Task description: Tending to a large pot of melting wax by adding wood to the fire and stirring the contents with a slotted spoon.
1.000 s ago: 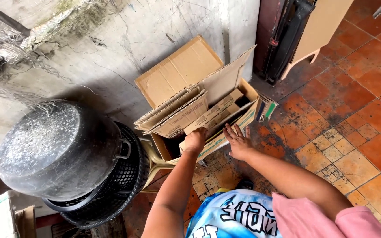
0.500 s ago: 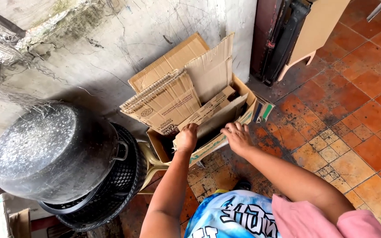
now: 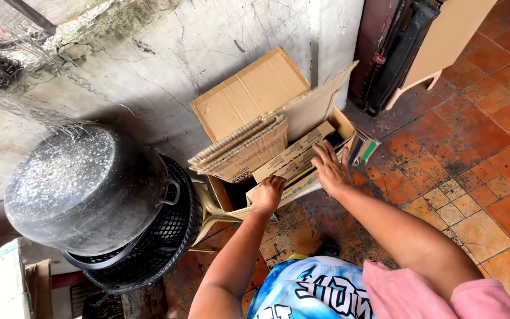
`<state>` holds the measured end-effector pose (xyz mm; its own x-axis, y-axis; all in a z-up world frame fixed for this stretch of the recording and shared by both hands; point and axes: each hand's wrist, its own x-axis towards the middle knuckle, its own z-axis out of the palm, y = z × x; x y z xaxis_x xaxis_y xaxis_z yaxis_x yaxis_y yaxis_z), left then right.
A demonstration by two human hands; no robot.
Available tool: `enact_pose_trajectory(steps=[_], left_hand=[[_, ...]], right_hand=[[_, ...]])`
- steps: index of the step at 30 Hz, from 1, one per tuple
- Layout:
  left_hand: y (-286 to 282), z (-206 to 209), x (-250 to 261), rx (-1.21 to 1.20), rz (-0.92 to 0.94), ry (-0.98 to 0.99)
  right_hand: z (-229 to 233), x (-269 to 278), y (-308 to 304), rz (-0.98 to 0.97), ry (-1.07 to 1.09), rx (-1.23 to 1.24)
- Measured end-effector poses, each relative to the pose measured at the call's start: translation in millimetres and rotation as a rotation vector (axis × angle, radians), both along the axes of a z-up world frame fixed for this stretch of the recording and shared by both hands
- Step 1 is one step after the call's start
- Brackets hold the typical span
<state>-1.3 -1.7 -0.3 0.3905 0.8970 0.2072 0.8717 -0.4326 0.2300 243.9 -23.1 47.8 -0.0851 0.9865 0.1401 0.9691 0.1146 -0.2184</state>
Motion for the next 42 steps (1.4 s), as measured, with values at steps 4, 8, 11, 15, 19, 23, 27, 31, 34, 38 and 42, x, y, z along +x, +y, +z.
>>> enact_pose_trajectory(steps=[4, 8, 11, 15, 19, 23, 27, 31, 34, 38, 42], left_hand=[[0.4, -0.1, 0.9, 0.011, -0.015, -0.005], [-0.1, 30.2, -3.4, -0.019, -0.050, -0.039], [-7.9, 86.1, -27.3, -0.496, 0.125, -0.271], [-24.1, 101.5, -70.9, -0.656, 0.304, -0.260], [-62.6, 40.6, -98.2, -0.348, 0.271, -0.141], [-75.4, -4.7, -107.6, -0.193, 0.240, -0.140], [-80.6, -6.0, -108.9, -0.222, 0.344, -0.223], [-64.3, -29.3, -108.7, 0.033, 0.183, -0.100], [-61.5, -13.8, -104.8, -0.067, 0.208, -0.080], [-57.9, -8.3, -109.4, -0.081, 0.187, -0.104], [-39.8, -3.1, -112.7, -0.198, 0.245, -0.182]], right_hand=[[-31.2, 10.6, 15.1, 0.004, -0.058, -0.002], [49.5, -0.7, 15.8, 0.005, -0.099, -0.228], [45.2, 0.3, 25.1, 0.052, -0.133, -0.282], [10.1, 10.7, 46.2, -0.040, 0.037, -0.358], [-27.4, 19.9, 68.7, 0.055, -0.145, -0.298], [-33.0, 24.6, 78.0, 0.050, -0.149, -0.283], [-11.2, 28.4, 77.7, 0.071, -0.109, -0.150], [81.3, 25.5, 74.3, 0.272, -0.175, 0.122], [163.4, 18.7, 66.9, 0.280, -0.173, 0.004], [239.5, 39.7, 42.9, 0.278, -0.203, 0.001], [224.5, 87.9, 26.8, 0.247, -0.112, 0.077]])
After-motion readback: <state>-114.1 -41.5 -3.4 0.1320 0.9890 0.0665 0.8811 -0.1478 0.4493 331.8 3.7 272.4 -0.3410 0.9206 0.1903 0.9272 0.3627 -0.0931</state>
